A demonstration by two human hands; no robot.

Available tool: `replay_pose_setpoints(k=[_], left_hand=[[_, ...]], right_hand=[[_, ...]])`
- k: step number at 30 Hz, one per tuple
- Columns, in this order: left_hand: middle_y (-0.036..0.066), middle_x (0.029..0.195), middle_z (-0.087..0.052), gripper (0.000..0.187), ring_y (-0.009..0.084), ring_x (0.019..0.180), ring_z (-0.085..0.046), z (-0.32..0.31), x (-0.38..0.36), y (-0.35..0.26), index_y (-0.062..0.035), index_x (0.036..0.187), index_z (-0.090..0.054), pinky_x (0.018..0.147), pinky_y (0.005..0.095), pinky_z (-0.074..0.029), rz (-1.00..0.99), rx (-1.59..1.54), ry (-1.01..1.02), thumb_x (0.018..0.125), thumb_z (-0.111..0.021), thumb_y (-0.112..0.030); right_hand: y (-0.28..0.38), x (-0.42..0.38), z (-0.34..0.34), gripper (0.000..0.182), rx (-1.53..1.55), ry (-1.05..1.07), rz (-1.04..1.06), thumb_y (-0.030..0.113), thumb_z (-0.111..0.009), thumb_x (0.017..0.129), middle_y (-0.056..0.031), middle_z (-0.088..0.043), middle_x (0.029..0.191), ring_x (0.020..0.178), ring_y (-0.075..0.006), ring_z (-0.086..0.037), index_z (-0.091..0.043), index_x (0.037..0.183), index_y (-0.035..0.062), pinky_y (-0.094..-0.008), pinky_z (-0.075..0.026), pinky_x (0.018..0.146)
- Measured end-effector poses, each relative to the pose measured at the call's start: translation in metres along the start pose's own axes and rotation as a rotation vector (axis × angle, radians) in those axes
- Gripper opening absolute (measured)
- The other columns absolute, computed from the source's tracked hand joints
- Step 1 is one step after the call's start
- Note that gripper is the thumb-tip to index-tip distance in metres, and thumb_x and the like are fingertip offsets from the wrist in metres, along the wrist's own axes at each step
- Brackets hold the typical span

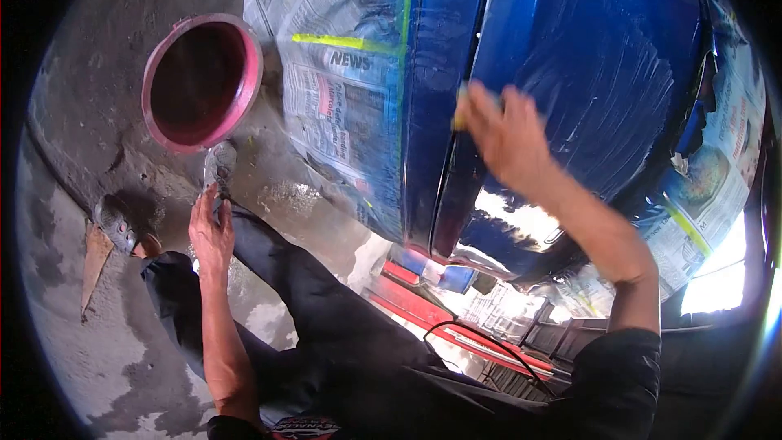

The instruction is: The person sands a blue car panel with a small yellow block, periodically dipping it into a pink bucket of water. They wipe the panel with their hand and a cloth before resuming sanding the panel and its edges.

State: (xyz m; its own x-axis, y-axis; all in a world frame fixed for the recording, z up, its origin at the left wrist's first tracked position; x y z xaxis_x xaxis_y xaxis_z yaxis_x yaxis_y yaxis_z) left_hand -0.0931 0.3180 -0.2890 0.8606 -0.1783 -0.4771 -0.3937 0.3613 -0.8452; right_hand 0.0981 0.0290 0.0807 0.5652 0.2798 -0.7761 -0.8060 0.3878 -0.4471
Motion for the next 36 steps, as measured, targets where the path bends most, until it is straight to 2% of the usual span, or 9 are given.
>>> replay_pose_setpoints(k=[4, 7, 10, 14, 20, 24, 28, 32, 36], left_hand=[[0.022, 0.122, -0.071, 0.037, 0.0413, 0.113, -0.069, 0.003, -0.001, -0.001, -0.0025, 0.136, -0.064, 0.098, 0.0469, -0.054, 0.031, -0.021, -0.015, 0.099, -0.065, -0.009], [0.022, 0.125, -0.071, 0.037, 0.0410, 0.115, -0.068, 0.005, 0.001, -0.004, -0.0024, 0.135, -0.064, 0.099, 0.0457, -0.054, 0.040, -0.031, -0.045, 0.099, -0.066, -0.009], [0.023, 0.126, -0.070, 0.037, 0.0412, 0.116, -0.068, 0.003, -0.001, -0.002, -0.0027, 0.135, -0.065, 0.101, 0.0455, -0.053, 0.036, -0.036, -0.047, 0.099, -0.066, -0.009], [0.023, 0.127, -0.069, 0.037, 0.0417, 0.117, -0.067, 0.001, -0.002, -0.002, -0.0029, 0.135, -0.065, 0.102, 0.0454, -0.053, 0.037, -0.069, -0.031, 0.098, -0.066, -0.008], [0.023, 0.125, -0.070, 0.038, 0.0418, 0.116, -0.068, 0.011, 0.000, -0.010, -0.0024, 0.135, -0.064, 0.100, 0.0455, -0.054, 0.074, -0.092, -0.042, 0.097, -0.067, -0.006], [0.023, 0.123, -0.070, 0.038, 0.0420, 0.114, -0.068, 0.009, 0.001, -0.006, -0.0027, 0.134, -0.064, 0.098, 0.0461, -0.054, 0.031, -0.069, -0.055, 0.097, -0.067, -0.005], [0.023, 0.123, -0.070, 0.039, 0.0420, 0.112, -0.069, 0.014, -0.003, -0.006, -0.0032, 0.135, -0.064, 0.097, 0.0464, -0.054, 0.021, -0.063, -0.056, 0.096, -0.067, -0.005], [0.023, 0.123, -0.070, 0.039, 0.0422, 0.112, -0.069, 0.010, -0.001, -0.004, -0.0034, 0.135, -0.064, 0.097, 0.0465, -0.055, 0.081, -0.105, -0.038, 0.096, -0.067, -0.005], [0.024, 0.124, -0.069, 0.039, 0.0425, 0.114, -0.068, 0.014, 0.002, -0.005, -0.0031, 0.135, -0.064, 0.097, 0.0464, -0.055, 0.070, -0.075, -0.039, 0.097, -0.066, -0.006]], right_hand=[[-0.018, 0.031, 0.003, 0.051, -0.024, -0.029, -0.168, 0.017, -0.066, 0.089, -0.0160, -0.053, 0.144, 0.098, -0.0355, -0.056, -0.063, 0.138, 0.0044, -0.0468, -0.047, 0.082], [0.040, -0.024, -0.023, 0.055, -0.013, 0.053, -0.075, 0.017, -0.068, 0.087, -0.0161, -0.053, 0.144, 0.103, -0.0391, -0.056, -0.062, 0.139, 0.0029, -0.0472, -0.047, 0.085], [0.018, -0.018, -0.020, 0.056, 0.047, 0.010, -0.007, 0.014, -0.066, 0.086, -0.0163, -0.051, 0.147, 0.108, -0.0406, -0.056, -0.060, 0.141, 0.0035, -0.0476, -0.047, 0.088], [-0.061, 0.074, 0.038, 0.030, -0.102, -0.151, -0.197, 0.008, -0.061, 0.090, -0.0076, -0.061, 0.117, 0.087, -0.0318, -0.059, -0.066, 0.120, 0.0089, -0.0456, -0.048, 0.074], [-0.002, 0.023, 0.007, 0.039, 0.018, -0.176, -0.122, 0.007, -0.062, 0.090, -0.0150, -0.056, 0.135, 0.096, -0.0340, -0.057, -0.067, 0.129, 0.0043, -0.0469, -0.047, 0.083], [-0.079, 0.079, 0.041, 0.022, -0.122, -0.200, -0.195, 0.017, -0.067, 0.093, -0.0058, -0.063, 0.125, 0.087, -0.0327, -0.061, -0.071, 0.114, 0.0148, -0.0466, -0.050, 0.074], [-0.112, 0.114, 0.044, 0.027, -0.243, -0.435, -0.270, 0.019, -0.072, 0.091, -0.0072, -0.065, 0.120, 0.086, -0.0344, -0.064, -0.073, 0.118, 0.0172, -0.0490, -0.052, 0.073], [-0.052, 0.068, 0.025, 0.034, -0.069, -0.228, -0.251, 0.012, -0.073, 0.088, -0.0112, -0.062, 0.127, 0.092, -0.0365, -0.062, -0.071, 0.122, 0.0120, -0.0498, -0.052, 0.077], [-0.116, 0.107, 0.053, 0.030, -0.202, -0.222, -0.272, 0.018, -0.073, 0.090, -0.0080, -0.066, 0.126, 0.090, -0.0362, -0.065, -0.072, 0.120, 0.0136, -0.0506, -0.055, 0.079]])
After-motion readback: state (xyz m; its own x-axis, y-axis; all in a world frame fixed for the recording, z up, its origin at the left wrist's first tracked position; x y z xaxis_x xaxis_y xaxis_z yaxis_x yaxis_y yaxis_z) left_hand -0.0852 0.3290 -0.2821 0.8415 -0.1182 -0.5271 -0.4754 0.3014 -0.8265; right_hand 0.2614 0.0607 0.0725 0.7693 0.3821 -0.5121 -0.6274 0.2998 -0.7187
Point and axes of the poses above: each hand's wrist, its own x-axis towards the middle knuckle, its own z-axis out of the back of the hand, y = z × x, the point moved 5 cm from there along x, towards the middle knuckle
